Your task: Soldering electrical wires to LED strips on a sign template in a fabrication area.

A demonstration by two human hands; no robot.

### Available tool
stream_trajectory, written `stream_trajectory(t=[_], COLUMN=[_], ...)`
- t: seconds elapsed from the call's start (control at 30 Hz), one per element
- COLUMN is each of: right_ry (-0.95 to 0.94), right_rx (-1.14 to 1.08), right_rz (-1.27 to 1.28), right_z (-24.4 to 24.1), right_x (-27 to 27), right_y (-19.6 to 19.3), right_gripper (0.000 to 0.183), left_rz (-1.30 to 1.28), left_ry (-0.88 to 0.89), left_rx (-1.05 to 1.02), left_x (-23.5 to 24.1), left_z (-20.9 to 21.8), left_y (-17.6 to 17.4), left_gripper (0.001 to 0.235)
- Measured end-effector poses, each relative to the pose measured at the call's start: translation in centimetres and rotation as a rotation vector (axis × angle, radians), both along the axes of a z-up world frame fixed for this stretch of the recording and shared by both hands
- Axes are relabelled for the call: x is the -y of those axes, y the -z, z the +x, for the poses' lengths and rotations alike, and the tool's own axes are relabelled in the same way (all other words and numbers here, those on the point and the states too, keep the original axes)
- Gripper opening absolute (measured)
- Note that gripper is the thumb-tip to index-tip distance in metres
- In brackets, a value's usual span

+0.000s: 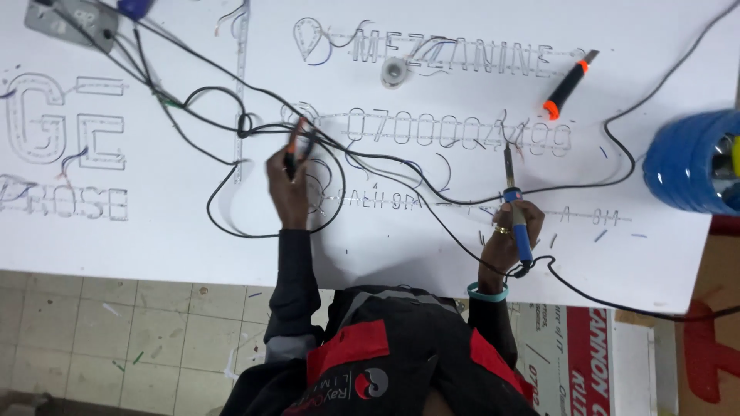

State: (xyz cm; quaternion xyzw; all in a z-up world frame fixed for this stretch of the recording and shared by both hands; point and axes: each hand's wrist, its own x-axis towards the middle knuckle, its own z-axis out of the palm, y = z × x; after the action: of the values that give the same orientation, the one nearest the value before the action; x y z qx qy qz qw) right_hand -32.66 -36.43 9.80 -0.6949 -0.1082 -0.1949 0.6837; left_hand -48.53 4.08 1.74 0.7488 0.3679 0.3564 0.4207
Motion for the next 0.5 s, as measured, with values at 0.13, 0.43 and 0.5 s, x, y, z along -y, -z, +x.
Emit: stream_trajectory(t=[0.13,0.43,0.5], right_ry=[0.002,-0.064,-0.092], right_rx=[0.018,-0.014,-0.051], right_rz=[-0.039,-0.021,-0.02], right_z=[0.4,0.6,0.1], right_x=[-0.5,-2.7,-2.4], right_y=[-0.8,-4.4,-4.6], right_gripper=[0.024,0.034,0.019], left_rz=[0.13,0.444,0.598], left_ry=[-0.168,-0.071,-0.082], left_rx=[0.128,-0.123,-0.341], left_x=[-7.6,-20.1,-21.0], left_z=[0.2,8.3,8.3], left_y=[-0.9,-3.3,-0.9], left_gripper=[0.06,0.048,0.05])
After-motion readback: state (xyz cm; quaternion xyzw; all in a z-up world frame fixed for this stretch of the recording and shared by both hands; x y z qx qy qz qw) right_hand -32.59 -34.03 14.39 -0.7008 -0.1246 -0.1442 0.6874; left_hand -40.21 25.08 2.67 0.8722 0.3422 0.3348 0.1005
